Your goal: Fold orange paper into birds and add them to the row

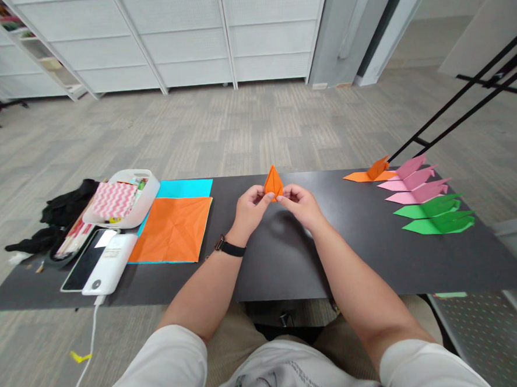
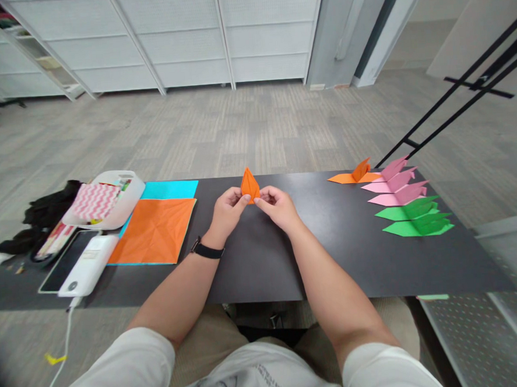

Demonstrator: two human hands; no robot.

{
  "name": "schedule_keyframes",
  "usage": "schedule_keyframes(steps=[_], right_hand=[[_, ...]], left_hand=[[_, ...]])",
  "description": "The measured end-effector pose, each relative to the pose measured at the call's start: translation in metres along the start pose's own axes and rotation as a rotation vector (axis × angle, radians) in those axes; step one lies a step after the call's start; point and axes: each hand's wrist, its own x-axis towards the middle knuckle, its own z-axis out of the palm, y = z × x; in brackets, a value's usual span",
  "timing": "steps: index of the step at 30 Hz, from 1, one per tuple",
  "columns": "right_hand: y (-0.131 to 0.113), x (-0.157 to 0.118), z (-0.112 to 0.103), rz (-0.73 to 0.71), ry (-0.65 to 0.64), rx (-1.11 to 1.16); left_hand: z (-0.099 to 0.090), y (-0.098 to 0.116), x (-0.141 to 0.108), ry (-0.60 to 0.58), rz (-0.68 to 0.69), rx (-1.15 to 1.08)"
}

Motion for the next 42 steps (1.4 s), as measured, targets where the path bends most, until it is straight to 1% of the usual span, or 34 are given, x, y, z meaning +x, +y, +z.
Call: schedule_keyframes(steps=[4,10,14,19,23,25,28,32,35,39,42], right_hand=[[-0.0015,-0.0007,0.0013,-0.001,-0.03,0.012],[0.0006,-0.0005,0.0007,-0.036,0.036,0.016],[-0.0005,-0.0008,-0.0012,-0.037,0.066,-0.025],[-0.0022,-0.0005,-0.0005,-0.015,-0.002,-0.045],[0.0015,-0.001,0.0006,0.017,-0.059,-0.066],[0.004,-0.0014,0.0004,0.03,-0.092,-0.101],[0.0061,-0.0011,-0.0009,0.016,-0.093,-0.14],[0.0054,0.0013,-0.0046,-0.043,0.032,-0.176],[0.0049,0.0032,-0.0072,-0.074,0.072,-0.203],[0.0051,0.0039,-0.0079,-0.121,0.065,-0.236],[0.0046,0.0033,-0.0072,-0.128,0.047,-0.233]], left_hand=[[-0.0011,-0.0005,-0.0001,0.03,-0.007,0.016],[0.0004,0.0014,-0.001,0.018,0.019,0.043],[0.0001,0.0044,-0.0014,-0.003,0.043,0.025],[-0.0015,0.0052,-0.0007,0.062,0.035,0.07],[-0.0028,0.0047,0.0005,0.116,0.048,0.11],[-0.0033,0.0044,0.0011,0.124,0.051,0.122],[-0.0033,0.0028,0.0018,0.103,0.054,0.094],[-0.0016,-0.0013,0.0025,-0.009,0.058,0.001],[-0.0005,-0.0031,0.0025,-0.076,0.052,0.044],[-0.0017,-0.0034,0.0033,-0.041,0.092,0.101],[-0.0033,-0.0024,0.0037,-0.013,0.107,0.131]])
